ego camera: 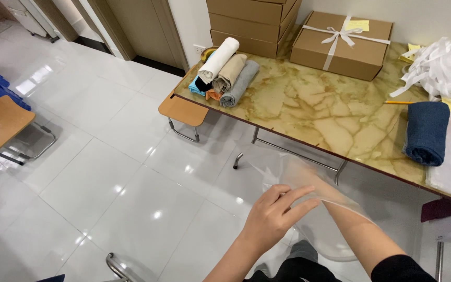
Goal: The person ties a white ribbon around a cardboard box and writes on a yellow sticky note attached to it. Then, they place a folded blue garment into a clear plastic bag and seal it.
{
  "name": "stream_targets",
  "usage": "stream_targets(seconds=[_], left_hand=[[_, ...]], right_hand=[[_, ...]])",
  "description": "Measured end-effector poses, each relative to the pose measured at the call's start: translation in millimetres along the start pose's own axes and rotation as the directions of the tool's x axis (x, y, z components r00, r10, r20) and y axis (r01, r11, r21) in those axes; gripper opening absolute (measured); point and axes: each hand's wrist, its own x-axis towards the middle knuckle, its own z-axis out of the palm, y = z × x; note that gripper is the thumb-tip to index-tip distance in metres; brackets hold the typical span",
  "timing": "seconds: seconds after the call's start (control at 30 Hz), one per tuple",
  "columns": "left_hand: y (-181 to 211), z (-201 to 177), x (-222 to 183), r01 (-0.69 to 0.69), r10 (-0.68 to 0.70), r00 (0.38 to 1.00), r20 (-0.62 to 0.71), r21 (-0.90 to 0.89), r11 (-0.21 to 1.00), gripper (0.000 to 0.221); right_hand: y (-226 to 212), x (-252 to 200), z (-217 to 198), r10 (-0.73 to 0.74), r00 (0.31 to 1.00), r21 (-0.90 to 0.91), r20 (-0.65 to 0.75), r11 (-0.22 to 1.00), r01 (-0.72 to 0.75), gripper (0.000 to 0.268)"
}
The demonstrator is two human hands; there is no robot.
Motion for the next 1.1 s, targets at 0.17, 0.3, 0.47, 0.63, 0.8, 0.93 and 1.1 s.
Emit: stream_targets(seconds=[0.17, 0.3, 0.47, 0.63, 0.8, 0.93, 1.1], left_hand=[[-4, -28, 6, -0.019, 0.018, 0.999, -0.026, -0.038, 0.999, 0.033], [-15, -46, 14, 0.013, -0.008, 0.998, -0.058, 0.071, 0.997, 0.03], [-31, -25, 24, 0.004, 0.005, 0.996, -0.085, 0.111, 0.994, 0.029], [-64, 50, 28, 0.075, -0.041, 0.98, -0.196, 0.173, 0.982, 0.036], [-95, 129, 17, 0.194, -0.225, 0.957, 0.185, 0.171, 0.966, 0.048], [-121, 203, 5, 0.257, -0.31, 0.885, 0.348, 0.192, 0.947, 0.062], [-134, 270, 17, 0.276, -0.384, 0.752, 0.537, 0.272, 0.922, 0.083]], right_hand=[[-14, 5, -33, 0.029, 0.994, 0.032, 0.106, 0.999, -0.033, 0.026], [-35, 21, -82, 0.044, 0.998, 0.05, -0.035, 0.998, -0.042, 0.057], [11, 78, -109, -0.25, 0.826, 0.06, -0.505, 0.945, 0.323, 0.088], [31, 93, -121, -0.186, 0.893, 0.238, -0.41, 0.923, 0.301, 0.084], [118, 140, -44, -0.525, 0.364, -0.216, -0.769, 0.75, 0.625, 0.095], [174, 149, -49, -0.38, 0.716, 0.041, -0.586, 0.868, 0.495, 0.093], [254, 179, -56, 0.218, 0.968, 0.295, -0.121, 0.939, -0.174, 0.086]])
